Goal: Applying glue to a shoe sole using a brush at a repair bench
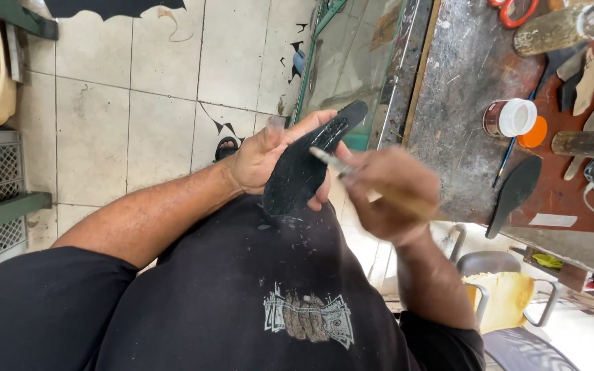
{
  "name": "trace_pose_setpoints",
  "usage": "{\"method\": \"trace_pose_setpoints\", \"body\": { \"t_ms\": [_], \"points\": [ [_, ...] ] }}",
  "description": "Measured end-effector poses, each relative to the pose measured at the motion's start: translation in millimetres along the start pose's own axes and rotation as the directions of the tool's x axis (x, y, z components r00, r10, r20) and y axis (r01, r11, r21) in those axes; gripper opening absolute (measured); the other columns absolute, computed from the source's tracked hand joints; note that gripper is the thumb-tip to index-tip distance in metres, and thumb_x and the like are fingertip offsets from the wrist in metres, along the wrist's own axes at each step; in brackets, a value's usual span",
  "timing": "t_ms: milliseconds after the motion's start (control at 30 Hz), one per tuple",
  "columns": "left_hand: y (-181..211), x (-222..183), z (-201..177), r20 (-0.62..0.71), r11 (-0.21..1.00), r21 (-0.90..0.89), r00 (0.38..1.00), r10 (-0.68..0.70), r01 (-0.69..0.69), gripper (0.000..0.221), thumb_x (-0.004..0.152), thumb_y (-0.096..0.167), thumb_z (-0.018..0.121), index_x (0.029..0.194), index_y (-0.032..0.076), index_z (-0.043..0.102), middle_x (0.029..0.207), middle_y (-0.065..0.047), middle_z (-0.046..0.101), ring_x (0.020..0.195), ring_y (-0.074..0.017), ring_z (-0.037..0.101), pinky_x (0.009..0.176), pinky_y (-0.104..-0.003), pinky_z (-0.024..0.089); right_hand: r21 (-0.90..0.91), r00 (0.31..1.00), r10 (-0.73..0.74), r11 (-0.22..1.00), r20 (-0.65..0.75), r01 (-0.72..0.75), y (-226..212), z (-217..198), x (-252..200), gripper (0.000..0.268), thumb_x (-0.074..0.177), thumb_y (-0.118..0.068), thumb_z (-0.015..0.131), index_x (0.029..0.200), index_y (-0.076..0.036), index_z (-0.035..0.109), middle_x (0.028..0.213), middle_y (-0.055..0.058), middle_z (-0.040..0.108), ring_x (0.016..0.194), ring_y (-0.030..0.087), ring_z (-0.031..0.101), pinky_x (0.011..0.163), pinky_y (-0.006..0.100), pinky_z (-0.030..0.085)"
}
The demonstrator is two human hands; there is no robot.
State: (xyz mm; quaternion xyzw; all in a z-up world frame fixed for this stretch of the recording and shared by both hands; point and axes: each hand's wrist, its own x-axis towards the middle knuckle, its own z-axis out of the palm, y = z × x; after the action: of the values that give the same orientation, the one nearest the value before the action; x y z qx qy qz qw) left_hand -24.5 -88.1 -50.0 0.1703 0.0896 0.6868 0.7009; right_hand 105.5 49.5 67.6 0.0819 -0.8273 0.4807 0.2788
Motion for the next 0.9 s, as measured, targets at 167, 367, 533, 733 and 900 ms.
{"method": "trace_pose_setpoints", "body": {
  "t_ms": [167,367,533,733,900],
  "points": [
    [23.0,-11.8,18.7,0.046,0.997,0.083,0.999,-0.006,0.002,0.116,0.079,0.086,0.056,0.161,0.011,0.021,0.127,-0.022,0.056,0.083,-0.0356,0.074,0.068,-0.050,0.068,-0.233,0.935,-0.086,0.973,-0.343,0.004,38.0,-33.6,-20.2,0.017,0.087,0.014,0.072,0.081,0.003,0.060,0.075,0.023,0.066,0.061,0.030,0.066,0.057,0.036,0.054],
    [40.0,-22.9,13.2,0.089,0.997,0.073,0.996,0.011,-0.018,0.124,0.075,0.087,0.061,0.162,0.009,0.020,0.131,-0.021,0.055,0.085,-0.0374,0.073,0.068,-0.053,0.069,-0.133,0.923,-0.084,0.990,-0.377,0.036,46.6,-22.4,-7.1,0.020,0.085,0.013,0.074,0.083,0.001,0.058,0.081,0.019,0.063,0.062,0.026,0.065,0.062,0.033,0.059],
    [55.1,-32.0,12.2,0.098,0.998,0.057,0.995,-0.002,-0.004,0.121,0.076,0.087,0.060,0.161,0.010,0.021,0.133,-0.020,0.053,0.086,-0.0372,0.073,0.068,-0.052,0.068,-0.099,0.912,-0.008,0.994,-0.410,-0.036,32.8,-0.3,8.4,0.033,0.073,0.016,0.087,0.087,0.005,0.058,0.082,0.018,0.059,0.080,0.037,0.076,0.068,0.041,0.062],
    [63.3,-32.6,7.9,0.068,1.000,-0.002,0.998,-0.005,0.005,0.114,0.082,0.088,0.045,0.159,0.007,0.020,0.134,-0.023,0.052,0.084,-0.0389,0.074,0.066,-0.053,0.068,-0.202,0.961,-0.004,0.978,-0.275,-0.054,2.8,32.3,37.6,0.046,0.081,0.018,0.075,0.056,-0.004,0.043,0.051,0.008,0.044,0.048,0.025,0.061,0.055,0.028,0.047],
    [79.8,-37.3,2.4,0.147,0.978,-0.123,0.977,-0.151,0.169,0.129,0.077,0.074,0.068,0.168,0.013,0.001,0.145,-0.020,0.043,0.097,-0.0444,0.069,0.078,-0.060,0.062,-0.450,0.896,-0.189,0.893,-0.403,-0.013,25.8,16.6,36.7,0.023,0.092,0.018,0.070,0.103,-0.001,0.062,0.086,0.015,0.069,0.070,0.022,0.071,0.054,0.027,0.054]
  ]
}}
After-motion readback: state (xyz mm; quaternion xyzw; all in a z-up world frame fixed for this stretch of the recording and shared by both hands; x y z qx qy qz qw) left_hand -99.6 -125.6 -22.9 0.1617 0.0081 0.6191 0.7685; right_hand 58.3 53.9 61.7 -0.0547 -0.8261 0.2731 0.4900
